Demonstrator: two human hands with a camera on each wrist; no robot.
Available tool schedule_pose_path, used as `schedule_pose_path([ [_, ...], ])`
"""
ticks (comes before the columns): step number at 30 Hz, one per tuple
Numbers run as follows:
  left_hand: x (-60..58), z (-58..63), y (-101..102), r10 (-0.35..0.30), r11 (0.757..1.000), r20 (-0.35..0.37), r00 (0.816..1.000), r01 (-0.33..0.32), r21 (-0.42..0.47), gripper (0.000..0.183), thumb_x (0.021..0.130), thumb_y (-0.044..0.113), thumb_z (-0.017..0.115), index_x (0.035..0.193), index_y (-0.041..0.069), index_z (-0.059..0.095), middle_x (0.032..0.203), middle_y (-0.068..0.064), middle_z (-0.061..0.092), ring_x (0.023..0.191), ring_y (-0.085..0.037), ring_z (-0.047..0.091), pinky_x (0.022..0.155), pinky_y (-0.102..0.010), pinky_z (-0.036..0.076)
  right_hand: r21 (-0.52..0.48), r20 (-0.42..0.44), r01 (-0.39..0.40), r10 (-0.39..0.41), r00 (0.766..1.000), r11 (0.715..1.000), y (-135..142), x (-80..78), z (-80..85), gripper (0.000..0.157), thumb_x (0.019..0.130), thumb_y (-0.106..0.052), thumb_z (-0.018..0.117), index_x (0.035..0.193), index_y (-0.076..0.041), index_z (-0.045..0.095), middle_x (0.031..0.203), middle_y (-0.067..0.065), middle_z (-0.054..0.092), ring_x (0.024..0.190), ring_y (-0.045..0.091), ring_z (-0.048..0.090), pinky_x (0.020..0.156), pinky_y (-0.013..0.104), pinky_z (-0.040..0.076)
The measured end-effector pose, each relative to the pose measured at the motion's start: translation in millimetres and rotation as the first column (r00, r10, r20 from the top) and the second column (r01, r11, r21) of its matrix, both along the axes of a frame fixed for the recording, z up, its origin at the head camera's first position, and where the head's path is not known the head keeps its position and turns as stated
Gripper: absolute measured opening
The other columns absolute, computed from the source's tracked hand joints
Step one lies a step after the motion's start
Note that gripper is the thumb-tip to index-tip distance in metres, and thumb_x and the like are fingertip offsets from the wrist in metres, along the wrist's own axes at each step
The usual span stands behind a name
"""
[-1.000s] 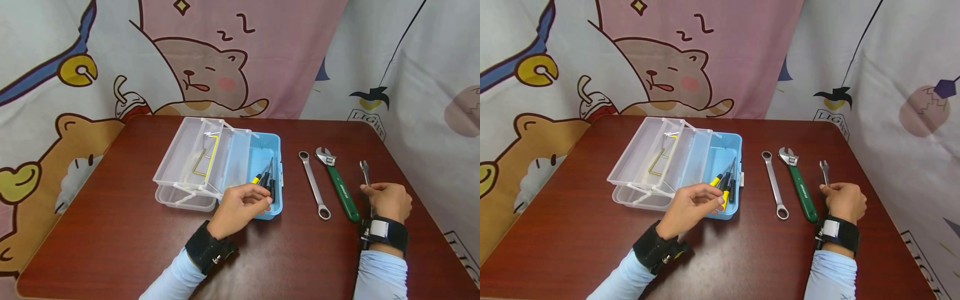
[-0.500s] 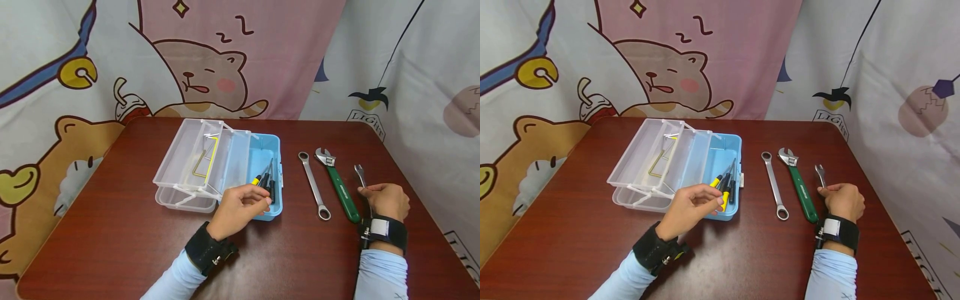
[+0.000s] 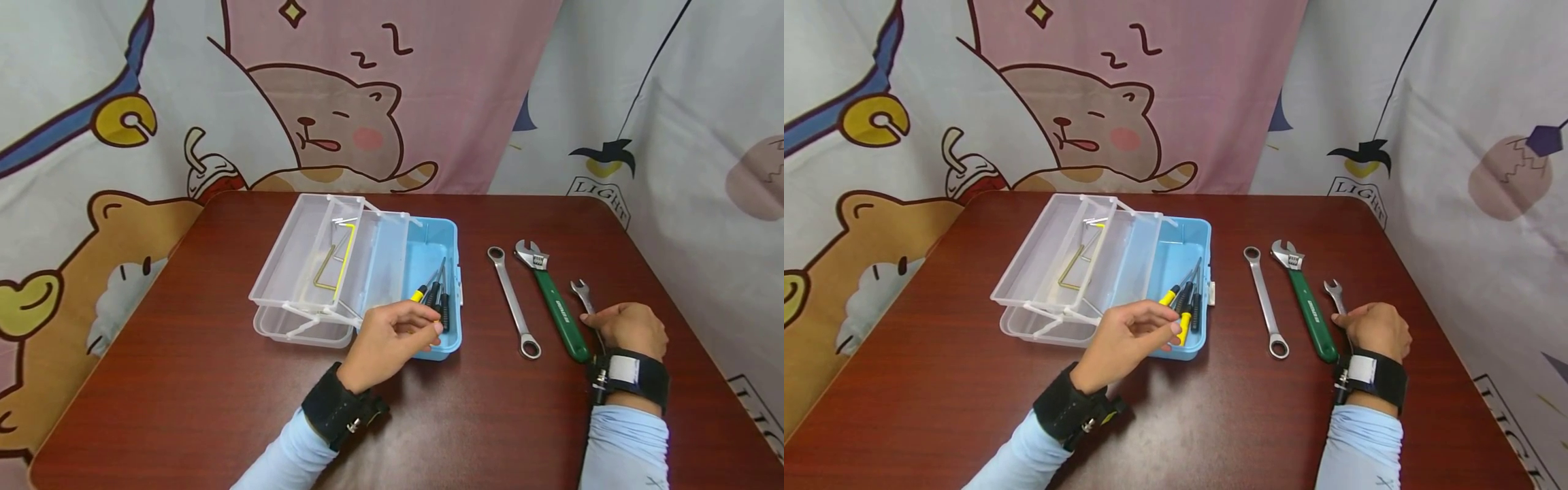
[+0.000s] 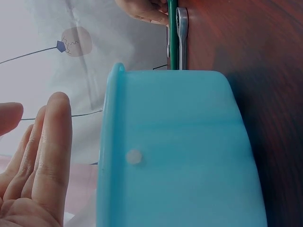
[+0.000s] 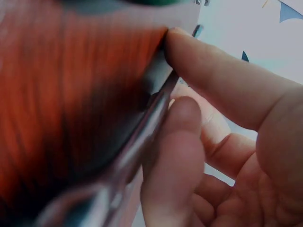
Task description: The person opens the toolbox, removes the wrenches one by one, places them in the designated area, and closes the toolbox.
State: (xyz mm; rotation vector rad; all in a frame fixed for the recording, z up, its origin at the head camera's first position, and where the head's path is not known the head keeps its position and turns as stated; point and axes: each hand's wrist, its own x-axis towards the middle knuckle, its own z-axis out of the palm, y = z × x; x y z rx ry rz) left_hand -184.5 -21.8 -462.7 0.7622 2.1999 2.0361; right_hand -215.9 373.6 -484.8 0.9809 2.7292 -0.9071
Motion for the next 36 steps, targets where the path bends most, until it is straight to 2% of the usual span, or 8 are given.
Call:
schedule_pose_path([
  [9,-0.3,-0.1,0,0.005,1.0,0.001,1.0,-0.005,0.008,0.013,0.094,0.006,0.075,0.105,0.0,0.075,0.088,-0.011,0.078,0.077,-0.036,0.076,0.068,-0.037,0.063,-0.009,0.021,-0.017,0.017,1.0,1.0,1,1.1,-0.8,0.049,0.094,-0.044,0.072,0.105,0.004,0.076,0.107,0.033,0.056,0.098,0.045,0.047,0.071,0.047,0.04],
  [16,-1.2,5.0,-7,0.053,0.999,-0.034,0.998,-0.053,0.011,0.014,0.092,0.003,0.076,0.105,-0.001,0.075,0.091,-0.014,0.077,0.074,-0.03,0.076,0.069,-0.036,0.063,-0.047,0.043,0.019,-0.017,0.999,0.999,2,3.8,0.7,0.054,0.094,-0.049,0.071,0.101,0.004,0.077,0.096,0.026,0.057,0.092,0.041,0.048,0.067,0.046,0.042],
  [19,-3.0,11.6,-18,0.088,0.996,-0.053,0.995,-0.086,0.029,0.015,0.092,0.003,0.076,0.107,-0.001,0.074,0.091,-0.015,0.077,0.074,-0.03,0.075,0.069,-0.037,0.063,-0.064,-0.019,0.034,-0.035,0.999,0.997,1,7.9,3.0,0.059,0.096,-0.051,0.068,0.111,0.006,0.073,0.102,0.027,0.058,0.095,0.041,0.048,0.066,0.045,0.042],
  [22,-5.5,21.0,-35,0.137,0.989,-0.094,0.986,-0.13,0.073,0.016,0.093,0.002,0.075,0.109,-0.002,0.074,0.092,-0.018,0.076,0.076,-0.027,0.076,0.069,-0.038,0.063,-0.072,-0.136,0.035,-0.045,0.99,0.997,-3,11.1,5.8,0.066,0.099,-0.053,0.063,0.128,0.006,0.066,0.122,0.03,0.057,0.104,0.041,0.048,0.066,0.044,0.039],
  [25,-7.9,31.3,-56,0.213,0.973,-0.165,0.963,-0.194,0.122,0.016,0.094,-0.002,0.073,0.109,-0.004,0.073,0.093,-0.022,0.076,0.077,-0.024,0.076,0.069,-0.037,0.063,-0.087,-0.242,0.022,-0.042,0.969,0.996,-11,9.0,8.0,0.07,0.098,-0.058,0.058,0.134,0.002,0.065,0.126,0.027,0.058,0.101,0.035,0.052,0.065,0.041,0.041],
  [30,-10.6,45.2,-98,0.353,0.923,-0.216,0.91,-0.302,0.236,0.016,0.095,-0.005,0.069,0.11,-0.009,0.071,0.093,-0.02,0.077,0.076,-0.026,0.077,0.069,-0.037,0.063,-0.16,-0.377,-0.061,-0.004,0.926,0.985,-32,1.5,11.6,0.068,0.099,-0.059,0.058,0.134,-0.002,0.066,0.104,0.013,0.067,0.074,0.016,0.062,0.058,0.03,0.053],
  [33,-9.8,50.8,-121,0.458,0.867,-0.194,0.867,-0.388,0.314,0.017,0.096,-0.002,0.07,0.109,-0.012,0.071,0.093,-0.018,0.077,0.075,-0.026,0.077,0.068,-0.036,0.062,-0.206,-0.432,-0.153,0.051,0.9,0.967,-47,-0.5,12.7,0.063,0.101,-0.055,0.058,0.132,-0.001,0.067,0.099,0.01,0.068,0.07,0.014,0.064,0.057,0.029,0.057],
  [36,-9.8,53.5,-140,0.564,0.794,-0.163,0.809,-0.478,0.374,0.019,0.096,0.002,0.072,0.108,-0.013,0.071,0.093,-0.019,0.077,0.075,-0.024,0.077,0.067,-0.034,0.062,-0.241,-0.482,-0.258,0.115,0.868,0.936,-63,-2.6,11.8,0.057,0.103,-0.05,0.059,0.128,0.001,0.067,0.1,0.011,0.07,0.075,0.016,0.065,0.059,0.03,0.058],
])
